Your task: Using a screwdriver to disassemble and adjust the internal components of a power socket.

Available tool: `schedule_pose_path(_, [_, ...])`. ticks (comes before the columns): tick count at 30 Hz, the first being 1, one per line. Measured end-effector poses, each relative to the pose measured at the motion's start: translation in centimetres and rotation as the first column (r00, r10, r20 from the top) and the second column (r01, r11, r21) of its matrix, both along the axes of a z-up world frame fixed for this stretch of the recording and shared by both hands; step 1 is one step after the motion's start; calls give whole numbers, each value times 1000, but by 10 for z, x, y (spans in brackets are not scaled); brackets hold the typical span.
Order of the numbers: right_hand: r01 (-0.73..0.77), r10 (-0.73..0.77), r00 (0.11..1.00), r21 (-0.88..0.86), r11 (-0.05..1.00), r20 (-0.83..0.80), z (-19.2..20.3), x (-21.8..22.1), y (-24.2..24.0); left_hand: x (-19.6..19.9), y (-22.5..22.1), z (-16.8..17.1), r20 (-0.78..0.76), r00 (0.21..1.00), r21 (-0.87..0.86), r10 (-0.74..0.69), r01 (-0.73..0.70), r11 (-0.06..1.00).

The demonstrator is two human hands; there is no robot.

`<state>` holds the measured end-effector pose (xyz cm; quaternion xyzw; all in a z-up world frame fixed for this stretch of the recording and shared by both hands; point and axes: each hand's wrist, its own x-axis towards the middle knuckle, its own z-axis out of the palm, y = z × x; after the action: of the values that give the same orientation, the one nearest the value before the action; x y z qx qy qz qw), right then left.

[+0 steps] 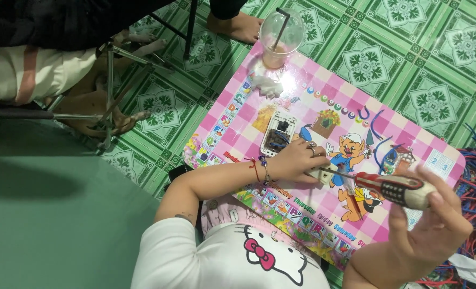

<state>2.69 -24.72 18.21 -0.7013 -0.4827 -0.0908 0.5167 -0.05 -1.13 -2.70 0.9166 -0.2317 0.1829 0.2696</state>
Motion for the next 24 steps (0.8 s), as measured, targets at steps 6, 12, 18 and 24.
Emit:
schedule_pose_path(6, [268,-251,929,-27,963,272,-21,9,-10,-1,0,4,-31,1000,-5,1,-1,1000])
schedule_pose_path(12, [240,-238,968,-11,971,83,5,-10,4,-2,0,6,-14,1000,-4,11,-11,1000])
schedule_pose_path(18, [35,-30,998,-76,996,63,19,-6,7,-2,0,7,-34,999,-14,-1,0,1000])
schedule_pose_path(24, [387,-376,849,47,921,371,-5,3,-1,-2,2,19,25,999,-29,-27,28,999])
